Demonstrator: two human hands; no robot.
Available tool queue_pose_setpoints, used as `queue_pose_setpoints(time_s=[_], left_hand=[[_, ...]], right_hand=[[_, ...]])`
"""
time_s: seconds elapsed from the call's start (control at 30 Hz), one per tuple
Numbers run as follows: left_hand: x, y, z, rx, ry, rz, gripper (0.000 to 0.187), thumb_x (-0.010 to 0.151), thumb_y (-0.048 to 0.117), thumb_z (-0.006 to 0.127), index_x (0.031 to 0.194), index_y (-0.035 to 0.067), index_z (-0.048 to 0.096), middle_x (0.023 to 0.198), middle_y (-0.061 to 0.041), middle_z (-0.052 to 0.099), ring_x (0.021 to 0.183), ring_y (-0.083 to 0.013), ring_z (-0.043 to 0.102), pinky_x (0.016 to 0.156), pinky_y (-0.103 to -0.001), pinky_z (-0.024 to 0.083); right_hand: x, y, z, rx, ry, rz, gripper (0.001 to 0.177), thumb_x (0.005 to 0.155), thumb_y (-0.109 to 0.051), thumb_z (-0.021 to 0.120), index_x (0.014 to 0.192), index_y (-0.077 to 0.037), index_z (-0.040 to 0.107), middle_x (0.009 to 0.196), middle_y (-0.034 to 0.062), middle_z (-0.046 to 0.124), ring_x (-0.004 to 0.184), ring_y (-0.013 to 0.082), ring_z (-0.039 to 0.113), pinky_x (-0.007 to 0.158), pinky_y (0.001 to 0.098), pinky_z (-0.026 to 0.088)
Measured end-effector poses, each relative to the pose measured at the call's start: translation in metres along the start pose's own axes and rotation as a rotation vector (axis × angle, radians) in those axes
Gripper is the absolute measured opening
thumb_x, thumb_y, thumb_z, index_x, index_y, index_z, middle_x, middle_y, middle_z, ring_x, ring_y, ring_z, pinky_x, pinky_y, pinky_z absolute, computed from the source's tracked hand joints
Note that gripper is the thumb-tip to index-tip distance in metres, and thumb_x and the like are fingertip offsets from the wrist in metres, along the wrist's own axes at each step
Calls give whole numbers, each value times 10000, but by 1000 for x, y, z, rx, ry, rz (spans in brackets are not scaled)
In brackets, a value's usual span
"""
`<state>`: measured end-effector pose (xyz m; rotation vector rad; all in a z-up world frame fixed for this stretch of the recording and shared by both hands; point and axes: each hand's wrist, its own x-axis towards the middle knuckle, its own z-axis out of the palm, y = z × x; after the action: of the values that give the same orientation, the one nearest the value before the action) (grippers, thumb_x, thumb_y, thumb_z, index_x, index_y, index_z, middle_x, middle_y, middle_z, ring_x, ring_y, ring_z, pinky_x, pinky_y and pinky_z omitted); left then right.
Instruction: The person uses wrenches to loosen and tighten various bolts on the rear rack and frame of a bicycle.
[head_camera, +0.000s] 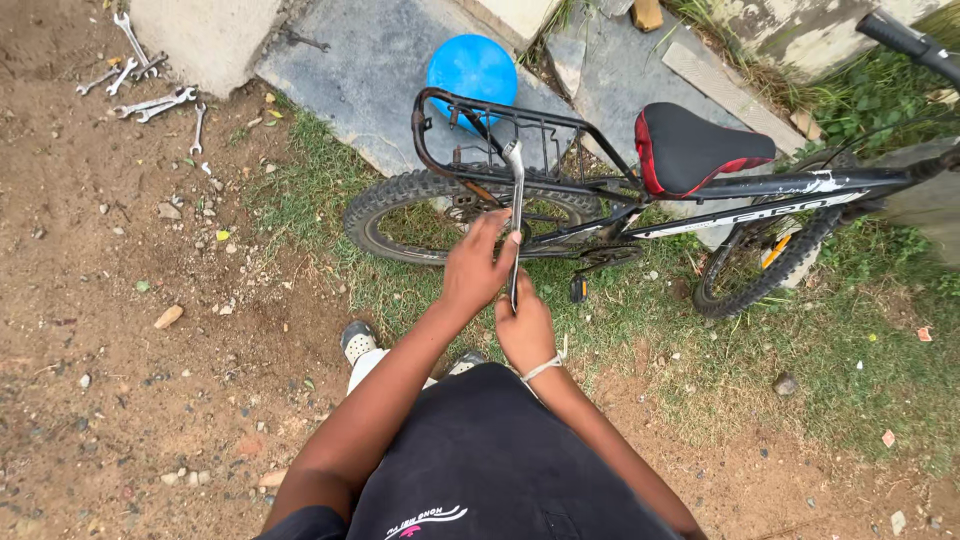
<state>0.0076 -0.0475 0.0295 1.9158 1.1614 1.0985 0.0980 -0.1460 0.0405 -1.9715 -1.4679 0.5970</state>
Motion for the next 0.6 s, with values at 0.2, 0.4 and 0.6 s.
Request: queue_pose_setpoints(time_s=[0.2, 0.4, 0.6], left_hand=[[34, 34, 17, -551, -66, -201, 598, 890, 235, 781, 1398, 2, 568, 1282, -162, 658, 941, -237, 741, 824, -358, 608], [46, 84, -20, -1105, -312, -404, 546, 968, 289, 626, 1452, 89, 469, 1159, -96, 717, 889, -192, 737, 782, -322, 590], [1, 29, 28, -1031, -221, -520, 371, 1113, 274, 477, 1298, -14, 622, 981, -113, 731, 908, -211, 751, 808, -321, 583]], right_hand=[[-10, -25, -39, -166, 207, -274, 504, 946, -72, 575, 1421, 50, 459, 1048, 299, 688, 858, 457, 690, 743, 515, 554], [-15, -15, -57, 467, 265, -316, 477, 973, -61, 668, 1394, -39, 444, 998, 127, 678, 820, 183, 668, 706, 293, 551], [-28, 60, -14, 417, 73, 37, 338, 943, -165, 727, 1220, -33, 585, 806, 47, 652, 695, 132, 620, 644, 284, 528]])
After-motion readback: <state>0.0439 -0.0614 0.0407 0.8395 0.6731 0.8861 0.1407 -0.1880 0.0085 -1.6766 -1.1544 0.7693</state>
